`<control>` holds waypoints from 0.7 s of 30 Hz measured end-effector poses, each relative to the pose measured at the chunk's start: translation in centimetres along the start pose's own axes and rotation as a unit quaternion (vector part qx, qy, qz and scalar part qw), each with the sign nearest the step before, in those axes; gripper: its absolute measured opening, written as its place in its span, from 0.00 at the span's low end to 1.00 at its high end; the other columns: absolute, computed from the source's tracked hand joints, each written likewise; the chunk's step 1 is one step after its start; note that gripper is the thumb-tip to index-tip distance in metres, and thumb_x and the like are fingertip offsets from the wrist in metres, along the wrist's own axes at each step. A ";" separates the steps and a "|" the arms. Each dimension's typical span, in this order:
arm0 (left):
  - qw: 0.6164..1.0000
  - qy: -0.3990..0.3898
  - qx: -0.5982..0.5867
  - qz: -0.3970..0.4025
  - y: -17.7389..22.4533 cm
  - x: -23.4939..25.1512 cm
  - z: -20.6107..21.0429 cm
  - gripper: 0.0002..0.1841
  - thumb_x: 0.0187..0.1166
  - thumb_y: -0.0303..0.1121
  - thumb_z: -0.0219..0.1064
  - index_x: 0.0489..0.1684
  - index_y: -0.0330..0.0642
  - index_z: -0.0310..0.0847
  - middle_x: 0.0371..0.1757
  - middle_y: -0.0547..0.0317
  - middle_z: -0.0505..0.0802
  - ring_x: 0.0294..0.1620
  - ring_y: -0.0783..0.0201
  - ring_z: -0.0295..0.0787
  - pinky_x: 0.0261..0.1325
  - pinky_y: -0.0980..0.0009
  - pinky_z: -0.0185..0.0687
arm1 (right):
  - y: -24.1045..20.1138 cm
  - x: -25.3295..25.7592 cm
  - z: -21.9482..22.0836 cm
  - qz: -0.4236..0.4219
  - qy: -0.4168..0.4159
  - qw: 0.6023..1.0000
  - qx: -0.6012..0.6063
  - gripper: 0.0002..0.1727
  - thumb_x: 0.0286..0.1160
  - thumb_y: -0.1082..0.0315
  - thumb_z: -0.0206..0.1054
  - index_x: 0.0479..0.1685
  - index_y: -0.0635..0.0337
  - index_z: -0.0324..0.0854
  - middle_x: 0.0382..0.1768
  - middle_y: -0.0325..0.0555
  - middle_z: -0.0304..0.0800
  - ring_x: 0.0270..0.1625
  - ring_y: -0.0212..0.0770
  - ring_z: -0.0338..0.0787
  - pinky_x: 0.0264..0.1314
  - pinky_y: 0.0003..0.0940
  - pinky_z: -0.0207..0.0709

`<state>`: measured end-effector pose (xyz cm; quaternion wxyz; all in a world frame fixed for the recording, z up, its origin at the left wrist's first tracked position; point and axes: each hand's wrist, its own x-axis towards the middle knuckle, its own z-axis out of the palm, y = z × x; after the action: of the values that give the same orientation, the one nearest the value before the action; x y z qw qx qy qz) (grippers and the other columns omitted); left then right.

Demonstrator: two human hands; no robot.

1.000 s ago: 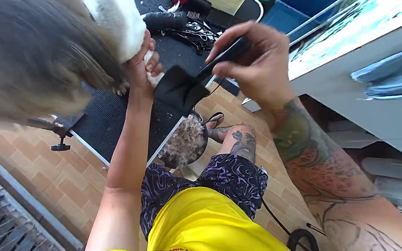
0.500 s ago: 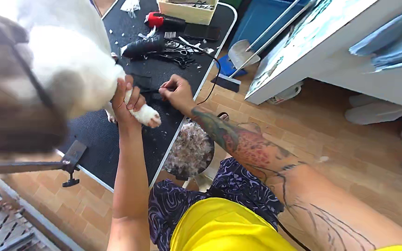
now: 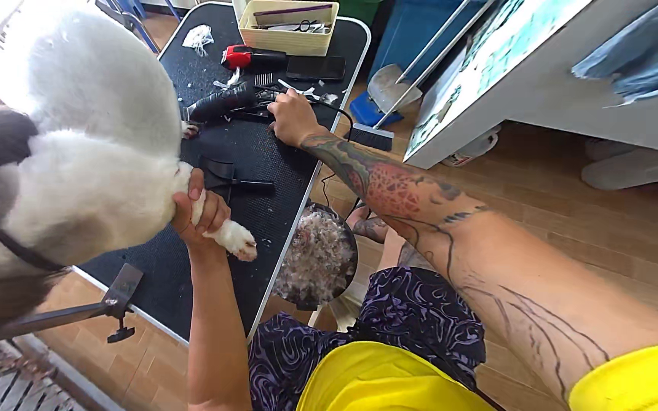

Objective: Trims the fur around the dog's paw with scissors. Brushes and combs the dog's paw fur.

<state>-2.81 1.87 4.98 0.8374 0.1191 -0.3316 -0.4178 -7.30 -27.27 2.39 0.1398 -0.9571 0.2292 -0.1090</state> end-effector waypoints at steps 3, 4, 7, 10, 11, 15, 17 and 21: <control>1.000 0.029 0.001 0.000 -0.7 -0.1 0.5 0.15 0.84 0.46 0.67 0.41 0.42 0.80 0.09 0.66 0.75 0.05 0.71 0.71 0.13 0.77 0.73 | -0.5 0.9 -0.1 0.017 -0.029 0.999 -0.006 0.14 0.64 0.68 0.71 0.49 0.64 0.88 0.55 0.60 0.88 0.70 0.64 0.80 0.69 0.63 0.74; 0.999 0.034 -0.001 0.000 -0.8 -0.1 0.7 0.15 0.84 0.46 0.66 0.41 0.43 0.80 0.09 0.66 0.74 0.05 0.71 0.70 0.13 0.77 0.72 | -0.7 0.9 -0.2 0.015 -0.030 0.999 -0.009 0.16 0.64 0.67 0.69 0.50 0.65 0.87 0.55 0.60 0.88 0.70 0.64 0.80 0.68 0.63 0.74; 0.998 0.030 -0.056 -0.004 -0.9 0.4 1.0 0.13 0.82 0.44 0.69 0.41 0.42 0.80 0.11 0.66 0.75 0.05 0.70 0.69 0.12 0.76 0.71 | -2.1 0.0 -0.7 -0.010 -0.047 0.999 0.001 0.18 0.66 0.61 0.68 0.49 0.66 0.85 0.54 0.62 0.87 0.68 0.64 0.82 0.64 0.64 0.74; 0.994 -0.008 -0.106 -0.011 -0.6 0.8 0.9 0.13 0.82 0.43 0.69 0.41 0.41 0.81 0.13 0.65 0.79 0.07 0.69 0.72 0.13 0.75 0.73 | -3.2 -0.8 -0.3 -0.021 -0.086 0.995 0.043 0.19 0.68 0.56 0.69 0.47 0.64 0.86 0.51 0.61 0.88 0.63 0.63 0.86 0.59 0.65 0.79; 0.992 -0.019 -0.123 -0.016 -0.3 0.8 0.8 0.14 0.82 0.43 0.69 0.44 0.39 0.83 0.17 0.62 0.83 0.09 0.68 0.75 0.15 0.75 0.76 | -3.2 -0.8 -0.1 -0.025 -0.089 0.994 0.051 0.22 0.72 0.52 0.69 0.48 0.64 0.87 0.53 0.63 0.88 0.64 0.64 0.86 0.60 0.67 0.79; 0.970 -0.017 -0.244 -0.001 0.0 -0.4 1.5 0.12 0.82 0.34 0.63 0.54 0.36 0.76 0.50 0.48 0.88 0.24 0.64 0.88 0.24 0.77 0.87 | -2.2 -0.1 -0.5 -0.032 -0.049 0.998 -0.013 0.23 0.74 0.56 0.69 0.54 0.68 0.87 0.64 0.71 0.84 0.75 0.73 0.76 0.71 0.77 0.68; 0.954 -0.057 -0.295 -0.028 -0.2 0.0 0.7 0.13 0.81 0.35 0.65 0.49 0.32 0.82 0.36 0.51 0.91 0.18 0.64 0.86 0.23 0.75 0.85 | -2.1 0.4 -0.6 0.000 -0.067 0.996 -0.056 0.20 0.65 0.62 0.74 0.52 0.68 0.87 0.62 0.71 0.86 0.77 0.73 0.74 0.73 0.77 0.65; 0.940 -0.122 -0.315 -0.048 -0.6 0.5 -0.3 0.16 0.83 0.41 0.63 0.43 0.33 0.82 0.16 0.60 0.85 0.09 0.71 0.79 0.16 0.80 0.76 | -3.2 1.0 -1.6 0.080 -0.131 0.986 -0.060 0.22 0.59 0.62 0.75 0.50 0.69 0.86 0.59 0.73 0.86 0.73 0.75 0.79 0.69 0.79 0.67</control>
<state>-2.82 1.07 4.68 0.7641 -0.1873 -0.2766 -0.5520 -5.54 -25.32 5.05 0.1196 -0.9484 0.2905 0.0428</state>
